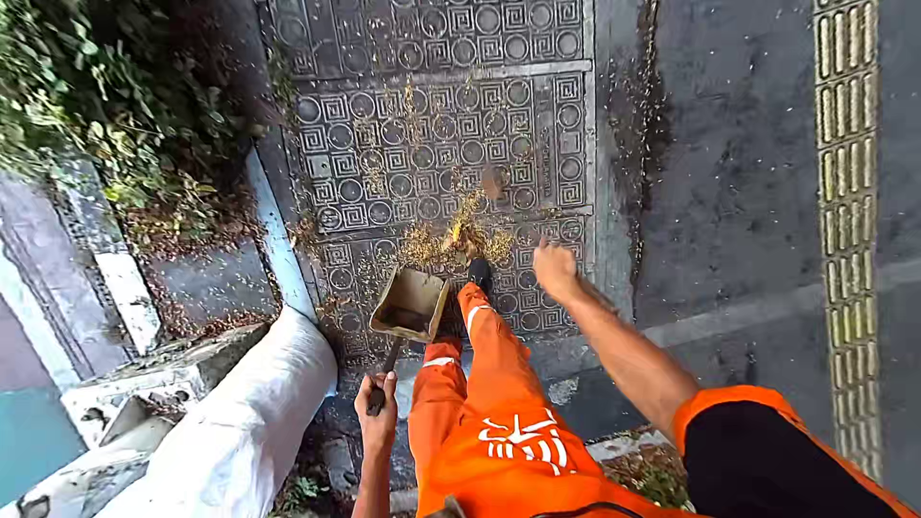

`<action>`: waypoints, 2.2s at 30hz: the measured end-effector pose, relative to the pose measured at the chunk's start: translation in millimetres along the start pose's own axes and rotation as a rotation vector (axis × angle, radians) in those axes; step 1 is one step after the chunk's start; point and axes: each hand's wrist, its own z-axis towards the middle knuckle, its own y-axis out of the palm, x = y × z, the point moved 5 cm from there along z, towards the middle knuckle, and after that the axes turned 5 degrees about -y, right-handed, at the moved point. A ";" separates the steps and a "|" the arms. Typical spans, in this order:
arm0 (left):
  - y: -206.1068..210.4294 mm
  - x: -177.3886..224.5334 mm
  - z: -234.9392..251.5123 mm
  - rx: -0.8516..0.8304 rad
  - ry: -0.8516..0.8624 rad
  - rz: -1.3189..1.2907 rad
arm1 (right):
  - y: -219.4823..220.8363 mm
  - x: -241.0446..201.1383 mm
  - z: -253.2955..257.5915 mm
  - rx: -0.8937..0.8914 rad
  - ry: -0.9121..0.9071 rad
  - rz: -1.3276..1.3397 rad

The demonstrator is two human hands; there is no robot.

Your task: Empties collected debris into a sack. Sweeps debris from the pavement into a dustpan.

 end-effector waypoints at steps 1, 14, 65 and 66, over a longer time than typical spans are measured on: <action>9.9 0.9 4.2 -0.028 -0.003 0.039 | 13.4 -0.2 -13.9 -0.078 -0.017 -0.049; 36.7 26.8 23.6 -0.138 0.001 -0.114 | -69.2 33.7 -5.9 -0.079 0.039 -0.053; 6.9 -18.0 5.0 -0.121 -0.243 -0.060 | 98.9 2.7 -187.8 -0.439 0.098 0.117; -0.8 -20.1 6.2 -0.109 -0.242 -0.107 | 80.6 13.2 -183.3 -0.441 0.070 0.105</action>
